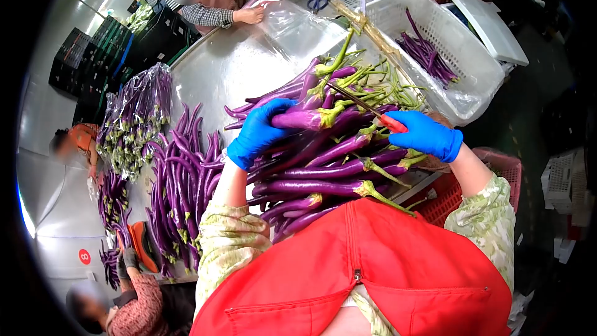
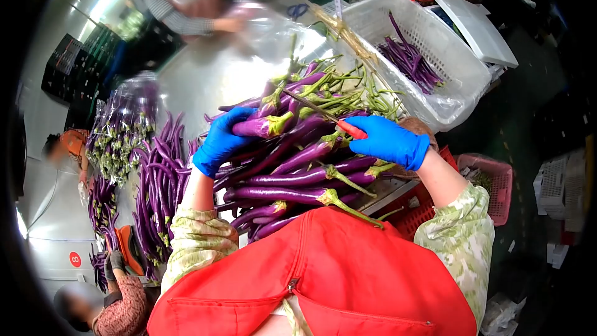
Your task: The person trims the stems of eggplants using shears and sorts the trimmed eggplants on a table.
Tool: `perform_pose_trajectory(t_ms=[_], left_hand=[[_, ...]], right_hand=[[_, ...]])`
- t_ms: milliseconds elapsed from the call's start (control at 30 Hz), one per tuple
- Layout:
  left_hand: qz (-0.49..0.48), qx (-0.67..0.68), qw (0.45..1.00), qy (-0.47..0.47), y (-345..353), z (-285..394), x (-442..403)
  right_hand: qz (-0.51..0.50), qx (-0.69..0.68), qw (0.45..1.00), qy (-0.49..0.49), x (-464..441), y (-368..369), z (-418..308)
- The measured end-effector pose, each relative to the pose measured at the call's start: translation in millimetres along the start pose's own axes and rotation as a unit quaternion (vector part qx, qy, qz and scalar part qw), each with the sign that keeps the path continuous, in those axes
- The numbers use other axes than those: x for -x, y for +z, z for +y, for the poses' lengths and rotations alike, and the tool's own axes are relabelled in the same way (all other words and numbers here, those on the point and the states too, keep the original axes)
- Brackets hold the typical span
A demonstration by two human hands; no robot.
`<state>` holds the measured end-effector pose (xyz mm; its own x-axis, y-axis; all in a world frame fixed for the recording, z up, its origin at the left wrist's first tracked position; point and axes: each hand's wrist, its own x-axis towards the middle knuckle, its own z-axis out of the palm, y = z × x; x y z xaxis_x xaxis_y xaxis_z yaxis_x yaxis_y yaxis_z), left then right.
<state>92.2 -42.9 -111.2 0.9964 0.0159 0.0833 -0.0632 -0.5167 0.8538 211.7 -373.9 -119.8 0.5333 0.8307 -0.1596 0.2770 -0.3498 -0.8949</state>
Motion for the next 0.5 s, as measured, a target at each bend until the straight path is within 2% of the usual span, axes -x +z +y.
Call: perform_pose_trajectory(t_ms=[33,133,233,333,433,500], left_hand=[[-0.005,-0.001,1.0,-0.002,-0.2,0.0,-0.3],[-0.028,-0.005,1.0,-0.01,-0.6,4.7,-2.6],[-0.06,-0.005,0.998,-0.023,-3.2,6.6,-7.4],[-0.089,0.017,0.995,-0.038,-5.8,4.7,-12.7],[-0.116,0.038,0.992,-0.043,-8.9,0.0,-17.8],[-0.139,0.042,0.988,-0.045,-10.2,-5.2,-21.4]], right_hand=[[0.004,-0.025,1.0,-0.006,-1.2,1.4,3.0],[-0.021,-0.058,0.996,0.068,1.0,-0.7,-4.4],[-0.006,-0.053,0.998,0.02,0.7,0.9,5.6],[-0.018,-0.025,0.999,0.015,-0.3,-2.0,9.0],[0.035,0.04,0.998,-0.037,-1.3,4.4,16.9],[0.042,0.069,0.997,-0.02,-1.7,6.2,14.5]])
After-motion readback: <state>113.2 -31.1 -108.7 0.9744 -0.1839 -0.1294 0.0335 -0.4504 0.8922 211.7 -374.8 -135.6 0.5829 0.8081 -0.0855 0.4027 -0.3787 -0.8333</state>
